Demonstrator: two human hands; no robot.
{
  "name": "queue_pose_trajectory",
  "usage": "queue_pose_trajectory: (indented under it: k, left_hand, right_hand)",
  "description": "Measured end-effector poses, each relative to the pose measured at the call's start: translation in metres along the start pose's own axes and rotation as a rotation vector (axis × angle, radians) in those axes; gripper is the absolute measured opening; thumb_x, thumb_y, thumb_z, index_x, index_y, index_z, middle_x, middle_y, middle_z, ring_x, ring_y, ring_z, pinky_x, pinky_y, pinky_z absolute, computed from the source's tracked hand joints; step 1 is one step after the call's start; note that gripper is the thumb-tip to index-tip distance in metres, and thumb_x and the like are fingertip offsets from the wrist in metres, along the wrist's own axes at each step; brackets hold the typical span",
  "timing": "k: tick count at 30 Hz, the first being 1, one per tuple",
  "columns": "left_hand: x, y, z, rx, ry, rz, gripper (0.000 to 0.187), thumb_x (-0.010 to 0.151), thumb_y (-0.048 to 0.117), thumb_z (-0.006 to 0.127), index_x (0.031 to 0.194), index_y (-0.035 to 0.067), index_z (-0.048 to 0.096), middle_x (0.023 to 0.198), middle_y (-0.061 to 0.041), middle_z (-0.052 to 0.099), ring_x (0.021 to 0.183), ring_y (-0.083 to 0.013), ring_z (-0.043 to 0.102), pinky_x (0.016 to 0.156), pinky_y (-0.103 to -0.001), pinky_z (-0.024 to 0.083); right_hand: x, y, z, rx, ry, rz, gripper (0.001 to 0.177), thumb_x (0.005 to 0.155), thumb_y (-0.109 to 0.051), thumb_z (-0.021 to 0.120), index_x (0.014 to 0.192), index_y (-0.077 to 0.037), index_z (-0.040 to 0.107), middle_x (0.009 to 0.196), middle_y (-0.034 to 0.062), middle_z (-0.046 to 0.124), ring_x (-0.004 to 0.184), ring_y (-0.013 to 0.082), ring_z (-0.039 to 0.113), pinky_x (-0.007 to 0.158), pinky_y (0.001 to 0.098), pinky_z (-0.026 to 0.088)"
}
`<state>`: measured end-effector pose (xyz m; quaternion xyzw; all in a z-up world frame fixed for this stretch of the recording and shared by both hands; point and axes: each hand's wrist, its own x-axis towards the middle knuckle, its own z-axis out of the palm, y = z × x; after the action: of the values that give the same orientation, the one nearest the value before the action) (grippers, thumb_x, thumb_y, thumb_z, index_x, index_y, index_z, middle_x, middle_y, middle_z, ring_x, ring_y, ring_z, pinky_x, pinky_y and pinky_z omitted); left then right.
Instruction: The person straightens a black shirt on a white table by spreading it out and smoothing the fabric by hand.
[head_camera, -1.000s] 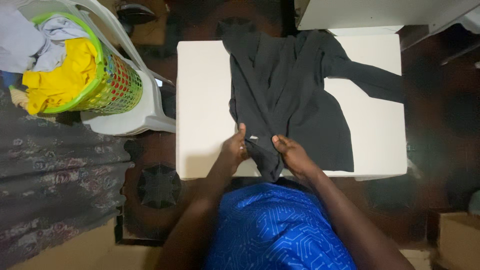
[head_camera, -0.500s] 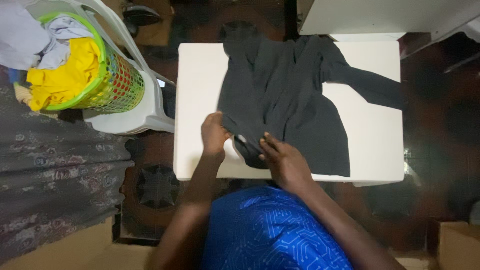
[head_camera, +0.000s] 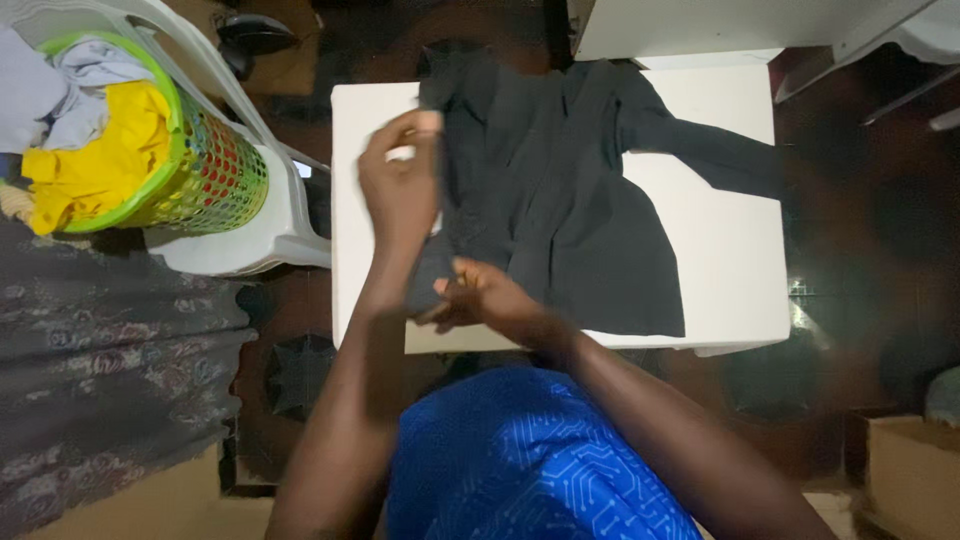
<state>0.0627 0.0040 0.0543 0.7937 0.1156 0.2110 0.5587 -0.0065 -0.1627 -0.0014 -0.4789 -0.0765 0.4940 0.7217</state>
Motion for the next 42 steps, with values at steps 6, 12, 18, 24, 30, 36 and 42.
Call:
queue_pose_trajectory:
  k: [6, 12, 18, 24, 30, 36, 42]
  left_hand:
    - [-0.037, -0.038, 0.030, 0.153, -0.621, -0.538, 0.056, 0.095, 0.040, 0.067, 0.142, 0.012, 0.056, 0.082, -0.003, 0.067, 0.068, -0.0182, 0.063, 0.065, -0.034, 0.055]
    - [-0.142, -0.150, 0.006, 0.256, -0.713, -0.328, 0.042, 0.103, 0.035, 0.063, 0.135, 0.008, 0.059, 0.103, -0.013, 0.072, 0.090, -0.0295, 0.072, 0.079, -0.044, 0.057]
    - [-0.163, -0.140, -0.007, 0.443, -0.564, -0.072, 0.040, 0.095, 0.022, 0.070, 0.133, 0.012, 0.064, 0.117, -0.026, 0.063, 0.110, -0.0440, 0.061, 0.092, -0.050, 0.051]
    - [-0.147, -0.124, -0.003, 0.621, -0.714, 0.103, 0.043, 0.083, 0.032, 0.079, 0.116, 0.007, 0.068, 0.114, -0.022, 0.064, 0.109, -0.0403, 0.060, 0.091, -0.050, 0.051]
    - [-0.150, -0.098, 0.001, 0.822, -0.815, 0.069, 0.031, 0.086, 0.033, 0.075, 0.104, 0.008, 0.070, 0.111, -0.014, 0.066, 0.106, -0.0372, 0.060, 0.089, -0.053, 0.050]
    - [-0.155, -0.064, 0.011, 0.627, -0.872, -0.011, 0.030, 0.096, 0.029, 0.063, 0.118, 0.008, 0.067, 0.104, -0.014, 0.070, 0.099, -0.0336, 0.069, 0.089, -0.050, 0.053]
    - [-0.172, -0.064, 0.020, 0.350, -1.135, 0.054, 0.043, 0.085, 0.040, 0.072, 0.119, 0.013, 0.069, 0.112, -0.016, 0.072, 0.103, -0.0359, 0.069, 0.086, -0.049, 0.053]
  right_hand:
    - [0.007, 0.065, -0.075, -0.101, 0.205, 0.168, 0.037, 0.096, -0.030, 0.060, 0.125, -0.013, 0.044, 0.110, 0.0210, 0.074, 0.098, 0.0275, 0.076, 0.083, 0.0412, 0.061]
    - [-0.042, 0.098, -0.117, -1.259, 0.680, 0.111, 0.021, 0.089, -0.021, 0.071, 0.106, -0.008, 0.071, 0.095, 0.0245, 0.072, 0.089, 0.0424, 0.070, 0.079, 0.0508, 0.055]
    - [-0.049, 0.052, -0.065, -1.283, 0.604, 0.015, 0.051, 0.077, -0.023, 0.083, 0.121, -0.008, 0.062, 0.116, 0.0199, 0.061, 0.103, 0.0409, 0.064, 0.084, 0.0494, 0.053]
    - [-0.044, 0.055, -0.060, -1.598, 0.562, -0.059, 0.056, 0.077, -0.027, 0.083, 0.124, -0.006, 0.059, 0.115, 0.0190, 0.058, 0.105, 0.0388, 0.063, 0.085, 0.0505, 0.051]
    - [-0.060, 0.088, -0.098, -1.070, 0.840, 0.019, 0.024, 0.100, -0.024, 0.065, 0.116, -0.006, 0.066, 0.093, 0.0181, 0.071, 0.079, 0.0303, 0.071, 0.073, 0.0444, 0.054]
    - [-0.101, 0.071, -0.122, -0.590, 1.075, 0.027, 0.020, 0.092, -0.018, 0.073, 0.103, -0.002, 0.067, 0.075, 0.0091, 0.065, 0.061, 0.0170, 0.058, 0.057, 0.0355, 0.047]
    - [-0.119, 0.041, -0.101, -0.333, 1.041, 0.005, 0.022, 0.088, -0.018, 0.074, 0.097, -0.001, 0.063, 0.072, 0.0056, 0.063, 0.061, 0.0127, 0.060, 0.054, 0.0330, 0.051]
